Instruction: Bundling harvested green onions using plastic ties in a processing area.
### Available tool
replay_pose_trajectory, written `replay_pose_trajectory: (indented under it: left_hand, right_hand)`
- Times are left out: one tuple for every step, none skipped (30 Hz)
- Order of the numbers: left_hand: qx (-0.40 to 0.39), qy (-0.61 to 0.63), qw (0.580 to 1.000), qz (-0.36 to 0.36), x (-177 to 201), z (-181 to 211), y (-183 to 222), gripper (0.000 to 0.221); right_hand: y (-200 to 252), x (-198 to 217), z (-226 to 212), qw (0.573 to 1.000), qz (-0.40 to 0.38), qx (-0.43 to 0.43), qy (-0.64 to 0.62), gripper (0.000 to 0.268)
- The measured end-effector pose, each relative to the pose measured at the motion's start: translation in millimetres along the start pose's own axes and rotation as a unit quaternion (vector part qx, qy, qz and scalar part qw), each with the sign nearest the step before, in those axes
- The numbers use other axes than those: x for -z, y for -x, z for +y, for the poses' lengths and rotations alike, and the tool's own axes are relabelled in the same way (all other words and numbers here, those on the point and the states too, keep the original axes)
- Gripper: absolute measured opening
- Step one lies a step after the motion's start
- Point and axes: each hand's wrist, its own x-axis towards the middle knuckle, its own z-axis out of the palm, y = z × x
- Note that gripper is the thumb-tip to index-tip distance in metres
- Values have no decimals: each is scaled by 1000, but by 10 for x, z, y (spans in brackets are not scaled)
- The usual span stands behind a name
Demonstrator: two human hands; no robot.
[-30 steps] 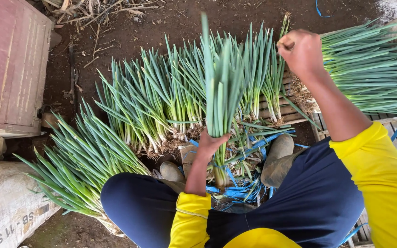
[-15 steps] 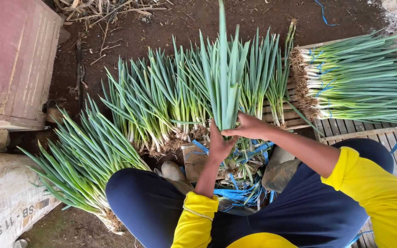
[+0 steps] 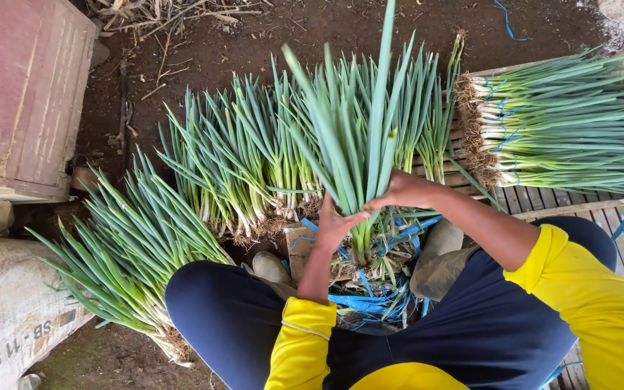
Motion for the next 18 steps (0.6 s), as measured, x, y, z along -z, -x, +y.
replay_pose_trajectory:
  left_hand:
    - [0, 0, 1000, 0, 86, -325, -26, 113]
    - [-9, 6, 1000, -8, 173, -651, -53, 110]
    - [-18, 12, 1000, -15, 264, -978, -62, 107]
    - [-17, 12, 1000, -14, 252, -950, -44, 107]
    - [-10, 22, 999, -25, 243, -921, -32, 110]
    - [-3, 33, 999, -36, 235, -892, -20, 114]
    - [-3, 33, 999, -36, 201, -809, -10, 114]
    - [19, 6, 999, -34, 166, -726, 1, 113]
    - [43, -22, 998, -33, 136, -645, 34, 113]
    - [44, -23, 998, -34, 159, -670, 37, 113]
    - [50, -16, 997, -64, 184, -691, 20, 118]
    - [55, -10, 994, -94, 208, -711, 4, 123]
    - [56, -10, 994, -95, 196, -606, 30, 123]
    - [67, -12, 990, -120, 183, -502, 56, 122]
    - [78, -14, 986, -146, 166, -400, 86, 122]
    - [79, -14, 986, -148, 117, -393, 80, 122]
    - [51, 31, 983, -172, 74, -382, 70, 120]
    - [23, 76, 977, -196, 32, -371, 61, 119]
  right_hand:
    - [-24, -26, 20, 1000, 0, 0, 0, 66]
    - [-50, -51, 41, 1000, -24, -1, 19, 68]
    - [-74, -88, 65, 998, -50, -2, 37, 70]
    - [-33, -84, -52, 998, -51, -2, 36, 70]
    - [2, -78, -172, 994, -74, -6, 85, 65]
    - [38, -71, -291, 986, -97, -10, 133, 63]
    - [-33, -73, -177, 986, -96, -10, 133, 63]
    - [-105, -73, -62, 985, -98, 2, 145, 65]
    - [-169, -90, 61, 983, -100, 14, 155, 67]
    - [-148, -65, 110, 983, -99, 14, 153, 67]
    - [-133, -28, 155, 983, -95, 28, 152, 70]
    - [-118, 8, 199, 984, -91, 42, 150, 74]
    - [-110, 38, 224, 984, -90, 42, 149, 74]
    - [-102, 66, 250, 984, -85, 63, 146, 79]
    - [-88, 93, 280, 983, -80, 84, 144, 85]
    - [-35, 109, 153, 983, -79, 83, 142, 85]
    - [12, 127, 18, 981, -65, 62, 173, 84]
    - [58, 144, -119, 977, -50, 41, 203, 84]
